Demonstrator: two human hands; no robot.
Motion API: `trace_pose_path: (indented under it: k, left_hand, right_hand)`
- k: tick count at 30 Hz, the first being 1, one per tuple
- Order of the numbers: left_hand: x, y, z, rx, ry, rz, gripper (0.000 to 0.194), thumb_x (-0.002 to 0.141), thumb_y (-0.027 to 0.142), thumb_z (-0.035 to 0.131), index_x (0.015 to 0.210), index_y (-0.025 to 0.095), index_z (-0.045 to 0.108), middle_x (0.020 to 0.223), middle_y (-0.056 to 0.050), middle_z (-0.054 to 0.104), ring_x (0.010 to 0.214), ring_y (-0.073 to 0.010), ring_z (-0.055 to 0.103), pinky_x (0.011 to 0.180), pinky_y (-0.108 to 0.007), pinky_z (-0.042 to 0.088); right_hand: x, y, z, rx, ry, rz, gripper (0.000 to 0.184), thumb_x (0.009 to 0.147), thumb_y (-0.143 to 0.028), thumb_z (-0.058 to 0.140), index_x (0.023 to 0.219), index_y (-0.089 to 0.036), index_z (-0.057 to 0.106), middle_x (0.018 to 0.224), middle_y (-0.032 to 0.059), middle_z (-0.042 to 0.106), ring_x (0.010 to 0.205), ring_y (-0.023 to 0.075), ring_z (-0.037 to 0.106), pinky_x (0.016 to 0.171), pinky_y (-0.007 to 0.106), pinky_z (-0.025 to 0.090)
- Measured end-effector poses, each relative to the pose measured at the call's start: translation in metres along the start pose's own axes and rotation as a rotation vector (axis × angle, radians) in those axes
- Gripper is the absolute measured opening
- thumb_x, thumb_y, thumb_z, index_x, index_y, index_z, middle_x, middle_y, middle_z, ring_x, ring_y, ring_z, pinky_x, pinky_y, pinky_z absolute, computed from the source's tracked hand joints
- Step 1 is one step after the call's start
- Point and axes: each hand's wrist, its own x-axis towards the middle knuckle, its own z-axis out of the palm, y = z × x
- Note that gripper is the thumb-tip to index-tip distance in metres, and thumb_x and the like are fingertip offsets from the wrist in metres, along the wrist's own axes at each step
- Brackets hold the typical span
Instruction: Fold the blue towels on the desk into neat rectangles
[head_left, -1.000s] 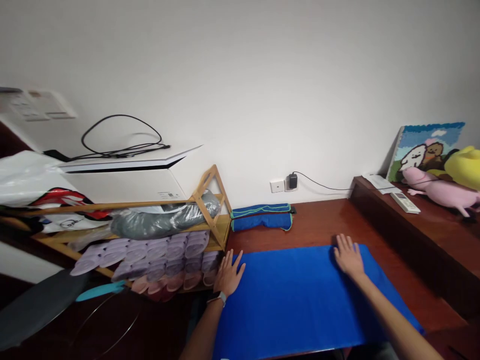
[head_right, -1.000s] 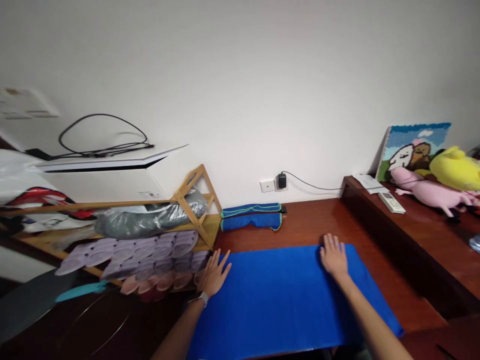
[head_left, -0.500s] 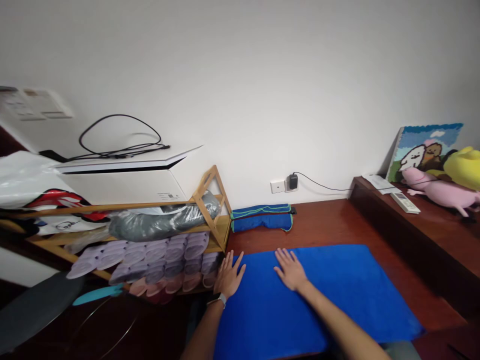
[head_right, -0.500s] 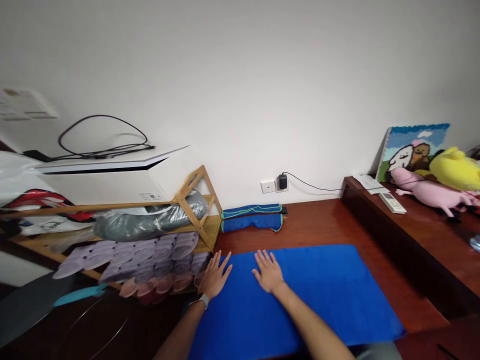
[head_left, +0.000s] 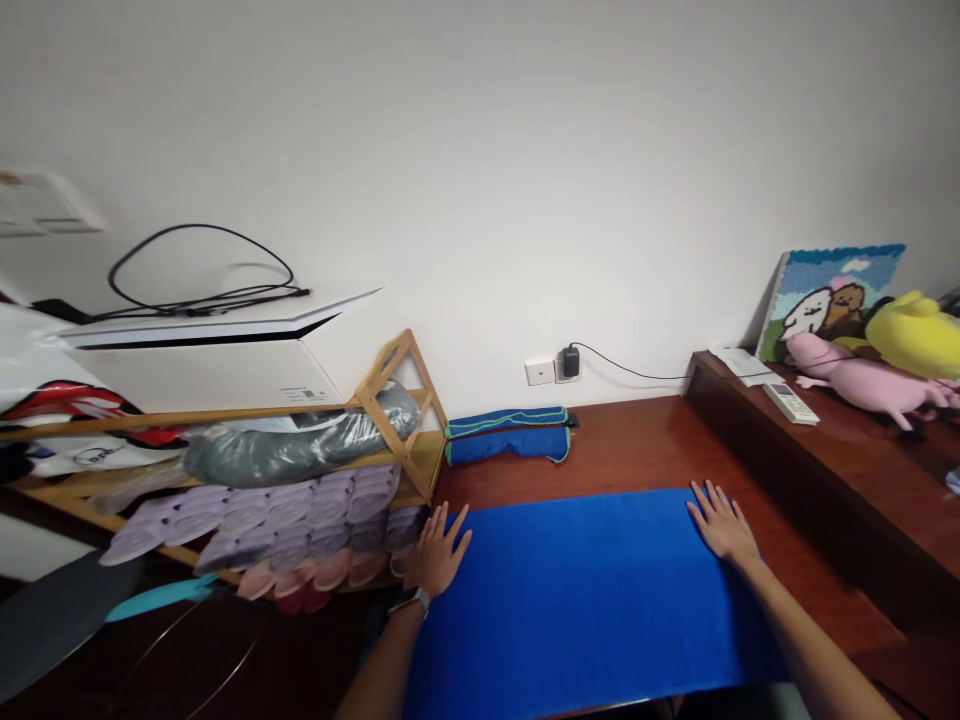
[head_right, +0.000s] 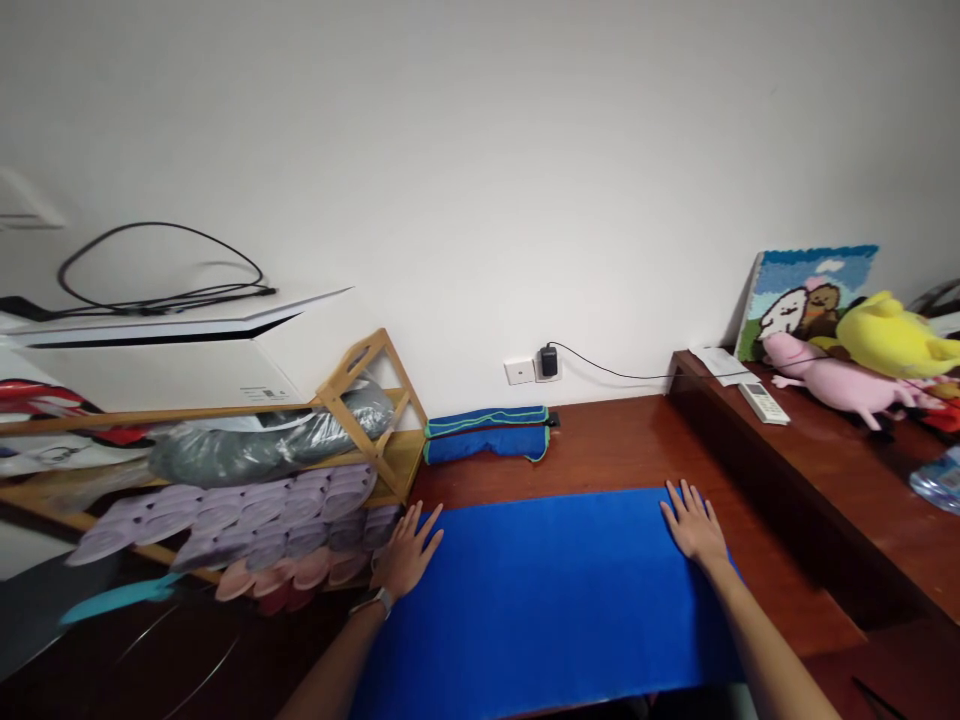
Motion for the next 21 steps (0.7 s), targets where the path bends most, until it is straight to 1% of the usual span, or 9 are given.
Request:
trace_pose_path:
  k: [6,9,11,13,14,16,18,20,21]
  left_hand:
    - [-0.001,0.000,0.000,-0.002,0.004,0.002,0.060,0.106,0.058,0.033,0.160,0.033,0.041,0.170,-0.008,0.037,0.156,-0.0320,0.034,0.124,-0.053,0.032]
    - [-0.001,0.000,0.002,-0.012,-0.008,-0.011,0.060,0.106,0.059,0.033,0.160,0.034,0.041,0.170,-0.007,0.037,0.157,-0.0312,0.032,0.125,-0.053,0.031]
    - [-0.001,0.000,0.003,-0.019,-0.014,-0.022,0.060,0.106,0.059,0.033,0.160,0.034,0.040,0.171,-0.006,0.036,0.157,-0.0310,0.030,0.125,-0.053,0.030]
    - [-0.001,0.001,0.003,-0.026,-0.018,-0.026,0.060,0.106,0.058,0.033,0.161,0.035,0.038,0.171,-0.006,0.034,0.158,-0.0304,0.028,0.126,-0.052,0.029]
    - [-0.001,0.001,0.003,-0.028,-0.021,-0.028,0.060,0.106,0.058,0.033,0.161,0.035,0.037,0.172,-0.005,0.033,0.158,-0.0301,0.027,0.126,-0.052,0.028]
    - [-0.002,0.002,0.002,-0.030,-0.032,-0.033,0.060,0.106,0.058,0.033,0.161,0.035,0.037,0.172,-0.006,0.032,0.159,-0.0298,0.027,0.126,-0.052,0.028]
    - [-0.002,0.003,0.000,-0.028,-0.044,-0.040,0.060,0.106,0.058,0.034,0.161,0.034,0.037,0.172,-0.007,0.032,0.158,-0.0299,0.027,0.127,-0.052,0.027]
    - [-0.002,0.003,0.000,-0.026,-0.050,-0.037,0.060,0.106,0.057,0.034,0.161,0.034,0.038,0.172,-0.007,0.033,0.158,-0.0299,0.028,0.127,-0.052,0.027]
    - [-0.002,0.003,0.000,-0.024,-0.048,-0.034,0.060,0.106,0.057,0.034,0.161,0.034,0.038,0.171,-0.007,0.033,0.158,-0.0300,0.028,0.127,-0.052,0.027]
  right_hand:
    - [0.000,-0.009,-0.007,-0.016,-0.036,0.030,0.069,0.104,-0.050,0.016,0.167,-0.023,0.023,0.174,0.0095,0.021,0.159,0.0287,0.022,0.126,0.054,0.021]
    - [-0.002,-0.036,-0.023,-0.037,-0.042,0.115,0.068,0.103,-0.044,0.021,0.166,-0.020,0.030,0.172,0.0122,0.027,0.158,0.0327,0.024,0.126,0.058,0.020]
    - [-0.008,-0.076,-0.037,-0.034,0.056,0.075,0.067,0.102,-0.037,0.024,0.164,-0.015,0.034,0.171,0.0134,0.028,0.159,0.0333,0.023,0.127,0.057,0.016]
    - [-0.020,-0.135,-0.050,0.017,0.165,-0.107,0.066,0.102,-0.033,0.025,0.163,-0.012,0.036,0.171,0.0127,0.027,0.160,0.0310,0.020,0.128,0.054,0.013]
    - [-0.029,-0.169,-0.055,0.064,0.170,-0.232,0.065,0.102,-0.033,0.025,0.163,-0.013,0.037,0.171,0.0112,0.028,0.160,0.0299,0.019,0.129,0.053,0.013]
    - [-0.051,-0.241,-0.060,0.177,0.123,-0.463,0.063,0.105,-0.040,0.027,0.163,-0.018,0.037,0.171,0.0074,0.029,0.160,0.0282,0.020,0.129,0.051,0.013]
    - [-0.074,-0.306,-0.057,0.282,0.054,-0.661,0.063,0.106,-0.046,0.027,0.164,-0.023,0.034,0.172,0.0042,0.028,0.160,0.0262,0.020,0.130,0.049,0.013]
    - [-0.091,-0.352,-0.049,0.352,-0.022,-0.765,0.064,0.107,-0.051,0.026,0.165,-0.024,0.031,0.172,0.0042,0.027,0.160,0.0252,0.019,0.130,0.049,0.013]
    - [-0.097,-0.365,-0.044,0.373,-0.054,-0.787,0.065,0.107,-0.053,0.025,0.165,-0.024,0.031,0.172,0.0046,0.027,0.160,0.0251,0.019,0.131,0.049,0.013]
